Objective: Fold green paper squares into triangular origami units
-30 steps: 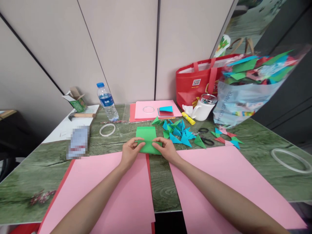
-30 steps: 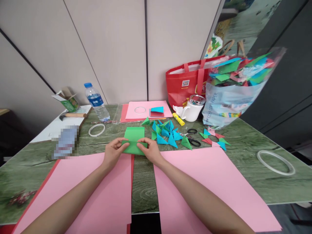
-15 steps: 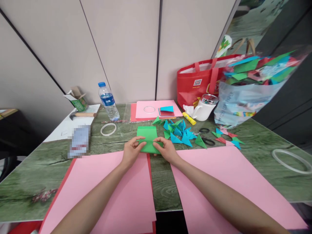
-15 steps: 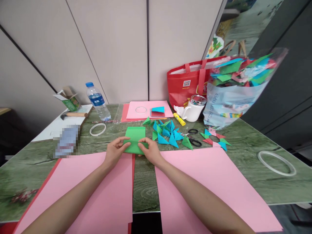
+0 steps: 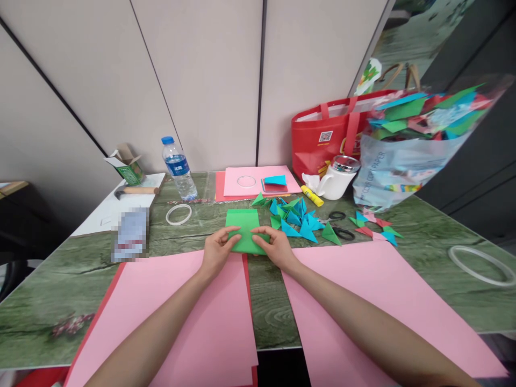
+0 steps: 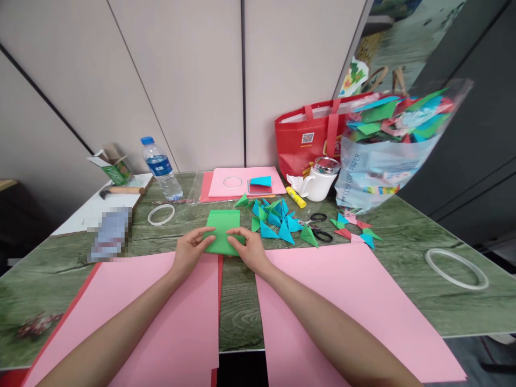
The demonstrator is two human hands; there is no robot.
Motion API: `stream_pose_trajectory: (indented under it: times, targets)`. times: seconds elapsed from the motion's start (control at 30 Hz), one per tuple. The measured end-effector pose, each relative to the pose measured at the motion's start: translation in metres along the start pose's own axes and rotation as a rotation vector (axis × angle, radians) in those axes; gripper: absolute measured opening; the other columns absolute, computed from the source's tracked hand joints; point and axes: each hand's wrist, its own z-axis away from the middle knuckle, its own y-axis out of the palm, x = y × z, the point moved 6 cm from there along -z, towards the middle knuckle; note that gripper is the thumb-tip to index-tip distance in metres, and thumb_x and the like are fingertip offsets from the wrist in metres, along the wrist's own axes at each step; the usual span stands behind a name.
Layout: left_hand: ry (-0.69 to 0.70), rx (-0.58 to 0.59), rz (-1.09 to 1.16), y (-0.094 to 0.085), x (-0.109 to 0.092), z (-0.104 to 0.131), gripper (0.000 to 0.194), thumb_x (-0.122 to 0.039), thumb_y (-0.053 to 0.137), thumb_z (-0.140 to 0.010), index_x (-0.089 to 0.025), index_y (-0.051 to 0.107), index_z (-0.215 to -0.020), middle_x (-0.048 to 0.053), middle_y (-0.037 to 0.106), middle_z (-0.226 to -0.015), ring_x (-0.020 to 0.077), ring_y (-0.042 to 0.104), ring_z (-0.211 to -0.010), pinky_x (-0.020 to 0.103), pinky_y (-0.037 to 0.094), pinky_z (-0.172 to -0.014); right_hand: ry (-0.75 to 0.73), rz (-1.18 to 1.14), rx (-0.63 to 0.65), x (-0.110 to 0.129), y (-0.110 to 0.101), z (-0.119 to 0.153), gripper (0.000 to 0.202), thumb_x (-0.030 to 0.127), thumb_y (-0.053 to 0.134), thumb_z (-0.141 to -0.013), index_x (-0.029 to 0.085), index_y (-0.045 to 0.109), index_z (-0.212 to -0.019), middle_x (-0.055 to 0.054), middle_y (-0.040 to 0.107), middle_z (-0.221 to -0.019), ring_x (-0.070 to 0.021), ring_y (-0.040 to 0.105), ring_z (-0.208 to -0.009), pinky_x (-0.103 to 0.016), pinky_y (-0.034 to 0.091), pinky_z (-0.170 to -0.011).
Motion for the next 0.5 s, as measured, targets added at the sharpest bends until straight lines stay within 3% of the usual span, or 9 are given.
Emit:
stream_pose_trajectory:
  times: [0.23,0.33,0.5]
  targets:
    - [0.005,0.024,-0.030,0.0004,0.0052,-0.0013,0.029,-0.034,0.064,-0.066,-0.014,0.062,-0.086,-0.007,0.033,-0.044,0.0055,0.030,-0.041,0.018,0.026,-0.040,-0.009,0.066,-0.032,0.0032,-0.0030,0.0002,0.022,0.034,0.054,-0.073,0.019,0.063,-0.086,-0.003,0.065,-0.083,-0.0145,0.057,-0.059,-0.025,0.044,-0.047]
    - [0.006,0.020,-0.050,0.0006,0.0037,-0.0015,0.027,-0.034,0.064,-0.066,-0.014,0.062,-0.084,-0.009,0.026,-0.043,0.0048,0.025,-0.040,0.018,0.022,-0.040,-0.035,0.139,-0.045,0.0049,-0.0047,-0.0006,0.019,0.030,0.055,-0.073,0.018,0.064,-0.084,-0.003,0.066,-0.082,-0.0155,0.058,-0.065,-0.027,0.045,-0.056]
    - [-0.001,0.051,-0.065,0.0033,0.0024,-0.0003,0.027,-0.034,0.064,-0.065,-0.014,0.061,-0.083,-0.008,0.033,-0.043,0.0053,0.027,-0.040,0.018,0.022,-0.040,-0.045,0.053,-0.011,0.0013,-0.0034,-0.0045,0.016,0.030,0.056,-0.072,0.016,0.063,-0.079,-0.004,0.066,-0.079,-0.0172,0.059,-0.077,-0.029,0.045,-0.071]
